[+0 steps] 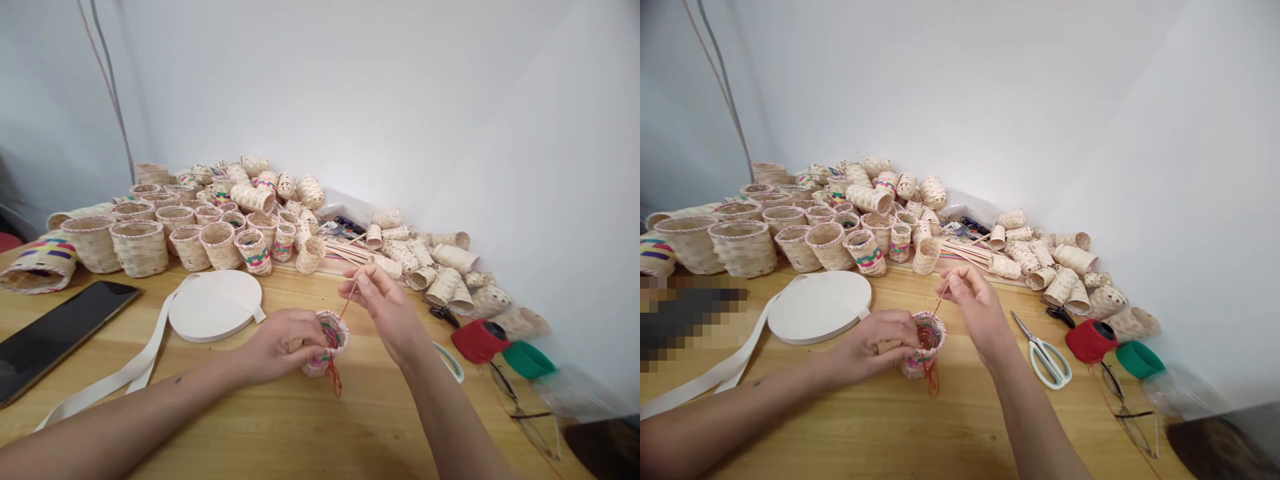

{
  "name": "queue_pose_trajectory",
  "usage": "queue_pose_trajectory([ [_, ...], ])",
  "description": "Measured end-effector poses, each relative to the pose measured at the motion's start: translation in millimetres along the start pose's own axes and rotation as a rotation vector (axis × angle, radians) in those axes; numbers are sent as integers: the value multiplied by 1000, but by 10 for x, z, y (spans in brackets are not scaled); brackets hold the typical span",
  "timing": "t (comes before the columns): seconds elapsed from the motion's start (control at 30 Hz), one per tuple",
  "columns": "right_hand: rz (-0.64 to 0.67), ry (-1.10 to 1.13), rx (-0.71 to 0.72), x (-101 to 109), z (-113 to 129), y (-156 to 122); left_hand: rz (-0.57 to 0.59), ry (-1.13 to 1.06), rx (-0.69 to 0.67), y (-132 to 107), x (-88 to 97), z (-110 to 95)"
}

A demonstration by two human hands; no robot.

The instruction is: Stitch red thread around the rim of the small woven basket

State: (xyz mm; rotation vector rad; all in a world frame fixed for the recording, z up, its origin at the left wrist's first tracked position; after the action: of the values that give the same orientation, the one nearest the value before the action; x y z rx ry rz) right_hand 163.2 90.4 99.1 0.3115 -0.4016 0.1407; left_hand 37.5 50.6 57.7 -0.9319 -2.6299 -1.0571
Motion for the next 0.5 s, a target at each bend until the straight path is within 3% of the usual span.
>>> queue_pose_trajectory([
  [0.1, 187, 285, -97, -163, -3, -69, -46, -273, 172, 22, 82, 152],
  [0.2, 236, 335, -156, -197, -155, -73, -2, -416, 257, 15, 61, 239],
  [0.27, 128, 266, -173, 4, -391, 25, 50, -475, 291, 3, 28, 257],
  [0.37, -149, 166, -161, 546, -798, 177, 84, -535, 315, -8, 15, 270],
  [0.43, -231, 114, -166, 796, -987, 202, 83, -558, 325, -12, 22, 297],
  [0.5, -245, 62, -178, 864, -1031, 155, 74, -569, 332, -15, 29, 335],
])
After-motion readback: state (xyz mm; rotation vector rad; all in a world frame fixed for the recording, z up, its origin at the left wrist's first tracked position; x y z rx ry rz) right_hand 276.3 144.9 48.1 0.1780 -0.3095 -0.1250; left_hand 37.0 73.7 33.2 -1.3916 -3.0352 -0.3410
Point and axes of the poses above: each hand's wrist, its own y-axis towards the middle knuckle, its own x-axis out of the back of the hand, z = x × y, the point moved 8 cm from there along y, towards the middle knuckle, and after that the axes turned 14 degrees about -y, right-handed, at the moved point
